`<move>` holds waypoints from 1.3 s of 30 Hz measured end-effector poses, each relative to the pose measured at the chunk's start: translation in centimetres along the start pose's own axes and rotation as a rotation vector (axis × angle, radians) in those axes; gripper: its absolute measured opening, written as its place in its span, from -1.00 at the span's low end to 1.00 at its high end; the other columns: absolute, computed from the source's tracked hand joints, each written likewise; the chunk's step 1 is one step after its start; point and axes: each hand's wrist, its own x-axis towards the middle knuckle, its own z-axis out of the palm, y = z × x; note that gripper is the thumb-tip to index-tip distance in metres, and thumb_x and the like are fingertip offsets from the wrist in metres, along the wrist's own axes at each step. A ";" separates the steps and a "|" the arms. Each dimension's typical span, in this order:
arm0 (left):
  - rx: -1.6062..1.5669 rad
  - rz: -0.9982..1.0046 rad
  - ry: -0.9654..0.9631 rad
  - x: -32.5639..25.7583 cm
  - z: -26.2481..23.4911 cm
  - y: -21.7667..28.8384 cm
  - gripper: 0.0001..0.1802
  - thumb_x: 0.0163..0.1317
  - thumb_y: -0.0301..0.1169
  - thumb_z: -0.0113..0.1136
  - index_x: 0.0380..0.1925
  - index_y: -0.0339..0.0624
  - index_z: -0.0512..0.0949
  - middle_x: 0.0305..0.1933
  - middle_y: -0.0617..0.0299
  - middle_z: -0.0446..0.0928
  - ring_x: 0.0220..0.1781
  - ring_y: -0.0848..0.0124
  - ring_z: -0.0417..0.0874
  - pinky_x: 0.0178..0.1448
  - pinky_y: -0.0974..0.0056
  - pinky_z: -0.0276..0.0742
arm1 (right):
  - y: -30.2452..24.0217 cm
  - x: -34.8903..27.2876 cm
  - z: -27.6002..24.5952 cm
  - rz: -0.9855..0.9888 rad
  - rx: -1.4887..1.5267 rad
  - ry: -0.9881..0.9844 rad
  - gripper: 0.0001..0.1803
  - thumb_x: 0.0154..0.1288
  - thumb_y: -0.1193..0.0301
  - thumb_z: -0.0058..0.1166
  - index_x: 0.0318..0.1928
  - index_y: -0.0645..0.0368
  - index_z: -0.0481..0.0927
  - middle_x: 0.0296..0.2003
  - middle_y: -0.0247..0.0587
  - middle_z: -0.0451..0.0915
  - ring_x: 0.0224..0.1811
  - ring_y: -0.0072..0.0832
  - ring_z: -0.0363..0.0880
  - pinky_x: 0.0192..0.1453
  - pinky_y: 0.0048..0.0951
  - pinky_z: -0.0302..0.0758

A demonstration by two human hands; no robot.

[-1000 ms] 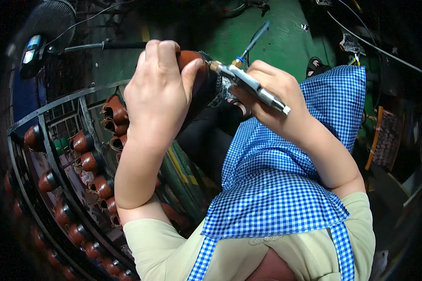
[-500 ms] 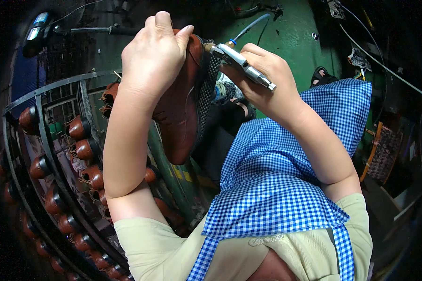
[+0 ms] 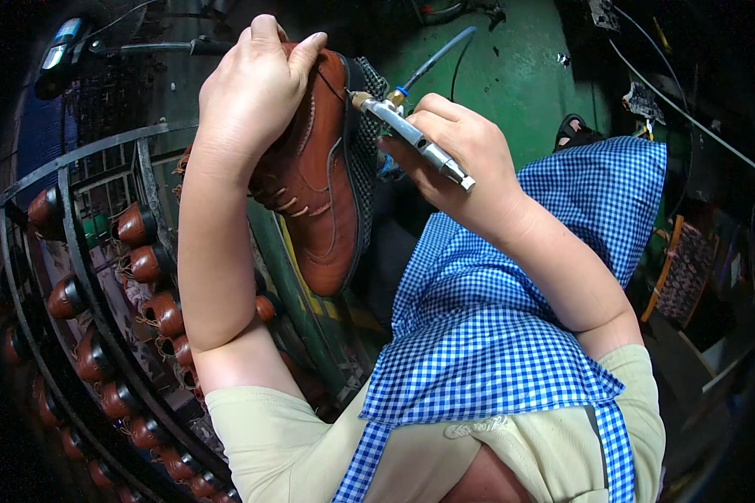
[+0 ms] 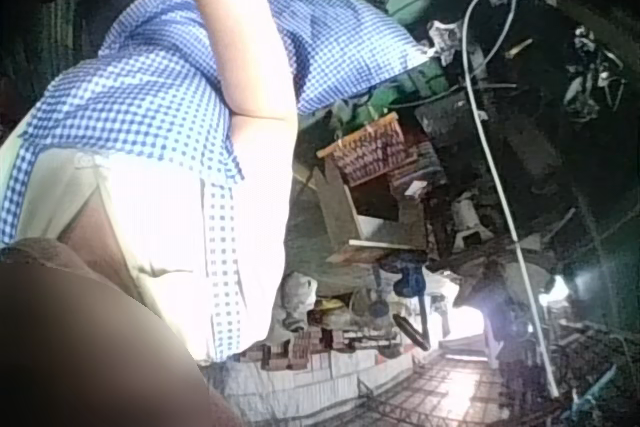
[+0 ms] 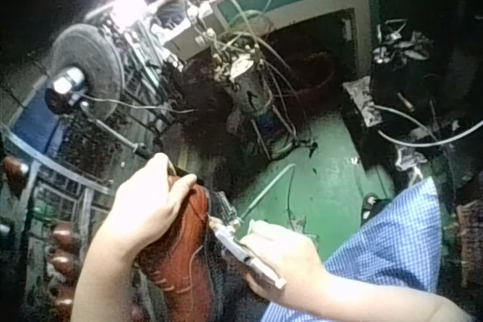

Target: The worker uses a spray gun to apply adhesive or a finishing agent to the edge of the shoe upper where it meets the sole.

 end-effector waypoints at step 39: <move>-1.043 -0.462 0.183 -21.1 3.5 -2.6 -0.69 0.49 -0.52 0.13 0.18 -0.20 0.43 0.08 0.18 0.47 0.10 0.37 0.56 0.30 0.30 0.44 | -1.2 -5.0 0.6 -0.056 0.103 -0.163 -0.79 0.17 0.31 0.43 -0.32 0.07 0.63 -0.35 -0.28 0.55 -0.31 -0.24 0.64 -0.29 -0.27 0.62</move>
